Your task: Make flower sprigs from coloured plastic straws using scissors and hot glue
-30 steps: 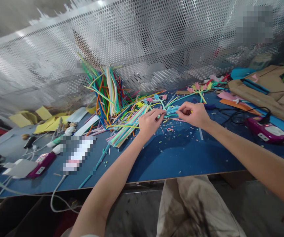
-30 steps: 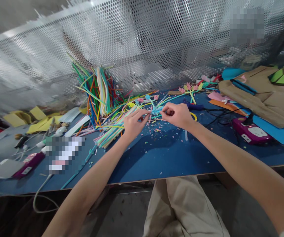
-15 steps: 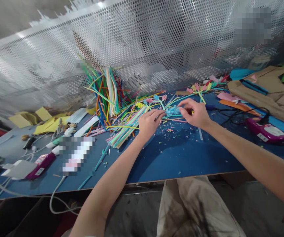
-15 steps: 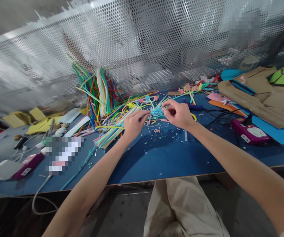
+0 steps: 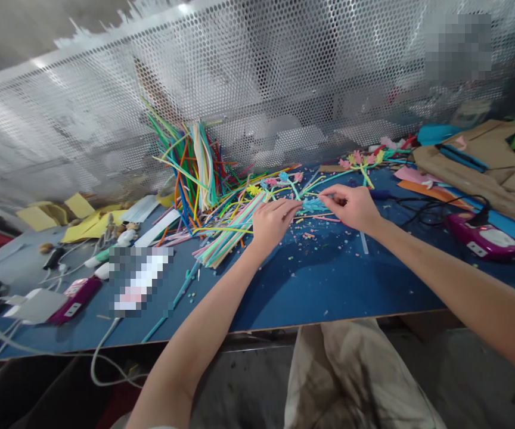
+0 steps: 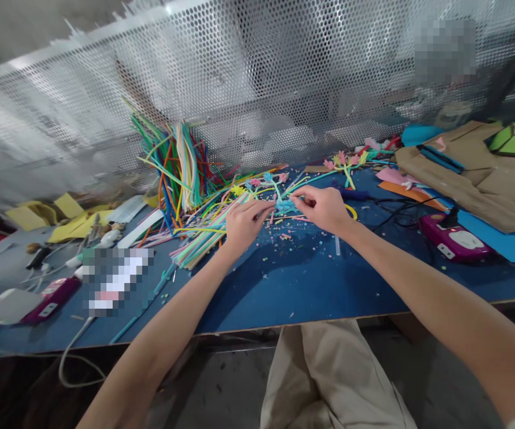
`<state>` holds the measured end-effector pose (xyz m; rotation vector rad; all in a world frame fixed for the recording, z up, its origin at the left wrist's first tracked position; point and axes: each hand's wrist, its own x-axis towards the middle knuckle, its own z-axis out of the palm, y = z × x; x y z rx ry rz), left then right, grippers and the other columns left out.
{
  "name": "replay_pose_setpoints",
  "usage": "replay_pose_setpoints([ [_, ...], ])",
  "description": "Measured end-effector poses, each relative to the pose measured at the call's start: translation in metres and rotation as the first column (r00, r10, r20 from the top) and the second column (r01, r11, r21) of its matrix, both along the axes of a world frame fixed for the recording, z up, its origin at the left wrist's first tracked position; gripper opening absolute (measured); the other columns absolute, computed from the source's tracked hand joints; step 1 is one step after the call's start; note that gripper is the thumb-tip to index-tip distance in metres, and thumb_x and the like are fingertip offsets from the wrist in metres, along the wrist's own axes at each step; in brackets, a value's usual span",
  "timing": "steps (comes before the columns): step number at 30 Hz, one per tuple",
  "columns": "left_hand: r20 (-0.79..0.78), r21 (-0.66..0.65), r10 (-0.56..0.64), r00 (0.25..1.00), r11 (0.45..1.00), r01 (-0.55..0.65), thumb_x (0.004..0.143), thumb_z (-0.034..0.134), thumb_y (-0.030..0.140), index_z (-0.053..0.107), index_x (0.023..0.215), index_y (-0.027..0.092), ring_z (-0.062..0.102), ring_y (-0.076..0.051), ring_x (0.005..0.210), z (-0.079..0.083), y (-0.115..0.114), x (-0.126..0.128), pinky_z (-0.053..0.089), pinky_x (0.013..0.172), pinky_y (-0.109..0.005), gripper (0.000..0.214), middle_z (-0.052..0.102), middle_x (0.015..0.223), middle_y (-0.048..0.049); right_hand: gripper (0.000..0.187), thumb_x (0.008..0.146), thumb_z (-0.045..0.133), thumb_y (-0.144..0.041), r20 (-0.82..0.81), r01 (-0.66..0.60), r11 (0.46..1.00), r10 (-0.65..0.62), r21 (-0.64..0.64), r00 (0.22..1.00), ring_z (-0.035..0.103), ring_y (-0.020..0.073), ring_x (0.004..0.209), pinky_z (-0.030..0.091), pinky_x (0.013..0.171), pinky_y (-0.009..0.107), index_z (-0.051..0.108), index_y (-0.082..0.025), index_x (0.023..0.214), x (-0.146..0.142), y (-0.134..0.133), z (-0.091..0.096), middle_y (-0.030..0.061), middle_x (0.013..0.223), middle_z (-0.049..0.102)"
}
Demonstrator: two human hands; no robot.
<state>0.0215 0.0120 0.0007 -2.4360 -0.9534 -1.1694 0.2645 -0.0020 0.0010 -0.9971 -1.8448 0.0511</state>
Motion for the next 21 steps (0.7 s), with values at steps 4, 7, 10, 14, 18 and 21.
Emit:
replay_pose_setpoints([
  [4, -0.002, -0.013, 0.037, 0.999, 0.999, -0.037, 0.101, 0.06, 0.038, 0.076, 0.108, 0.029, 0.073, -0.015, 0.091, 0.0006, -0.0013, -0.0002, 0.044, 0.075, -0.03, 0.02, 0.079, 0.099, 0.0003, 0.021, 0.096, 0.06, -0.039, -0.078, 0.044, 0.997, -0.039, 0.062, 0.996, 0.051, 0.0118, 0.05, 0.041, 0.054, 0.029, 0.071, -0.022, 0.095, 0.0008, -0.0036, 0.0034, -0.0028, 0.057, 0.061],
  [7, 0.011, -0.024, 0.053, 0.999, 0.998, -0.052, 0.101, 0.059, 0.038, 0.076, 0.107, 0.029, 0.073, -0.015, 0.092, 0.0005, -0.0012, -0.0007, 0.044, 0.078, -0.031, 0.02, 0.079, 0.098, 0.0008, 0.019, 0.095, 0.059, -0.039, -0.103, 0.063, 0.994, -0.054, 0.087, 0.993, 0.056, 0.0132, 0.053, 0.044, 0.057, 0.03, 0.069, -0.022, 0.094, 0.0019, -0.0059, 0.0059, -0.0008, 0.062, 0.066],
  [10, 0.023, -0.013, 0.06, 0.998, 0.998, -0.06, 0.101, 0.059, 0.039, 0.077, 0.106, 0.029, 0.072, -0.016, 0.092, 0.0002, -0.0003, -0.0016, 0.043, 0.08, -0.033, 0.021, 0.079, 0.097, -0.0003, 0.018, 0.094, 0.06, -0.038, -0.087, 0.055, 0.995, -0.048, 0.081, 0.995, 0.053, 0.0128, 0.05, 0.043, 0.055, 0.03, 0.068, -0.022, 0.09, 0.0029, -0.0045, 0.0056, -0.0019, 0.057, 0.061],
  [14, 0.024, 0.015, 0.056, 0.998, 0.998, -0.056, 0.101, 0.059, 0.04, 0.077, 0.108, 0.03, 0.072, -0.017, 0.091, 0.0004, 0.0005, -0.0029, 0.043, 0.08, -0.033, 0.022, 0.079, 0.098, -0.0009, 0.018, 0.092, 0.062, -0.038, -0.054, 0.021, 0.998, -0.018, 0.056, 0.998, 0.05, 0.0114, 0.048, 0.042, 0.053, 0.029, 0.068, -0.022, 0.085, 0.0032, -0.0012, 0.0037, -0.0034, 0.055, 0.057],
  [18, 0.004, 0.04, 0.055, 0.998, 0.998, -0.055, 0.1, 0.059, 0.039, 0.076, 0.112, 0.032, 0.072, -0.018, 0.093, 0.0011, 0.0001, -0.0043, 0.043, 0.082, -0.035, 0.022, 0.079, 0.102, -0.0006, 0.016, 0.09, 0.065, -0.036, -0.036, 0.001, 0.999, 0.001, 0.044, 0.999, 0.05, 0.0102, 0.049, 0.041, 0.053, 0.028, 0.068, -0.022, 0.084, 0.003, -0.0004, 0.0023, -0.0041, 0.056, 0.055],
  [21, -0.003, 0.051, 0.057, 0.998, 0.997, -0.056, 0.1, 0.059, 0.037, 0.076, 0.113, 0.033, 0.072, -0.018, 0.094, 0.0011, -0.0002, -0.0051, 0.042, 0.082, -0.036, 0.021, 0.079, 0.104, -0.0003, 0.016, 0.09, 0.066, -0.036, -0.034, -0.001, 0.999, 0.002, 0.034, 0.999, 0.049, 0.0097, 0.049, 0.041, 0.052, 0.027, 0.069, -0.022, 0.083, 0.0034, 0.0002, 0.0011, -0.0043, 0.056, 0.055],
])
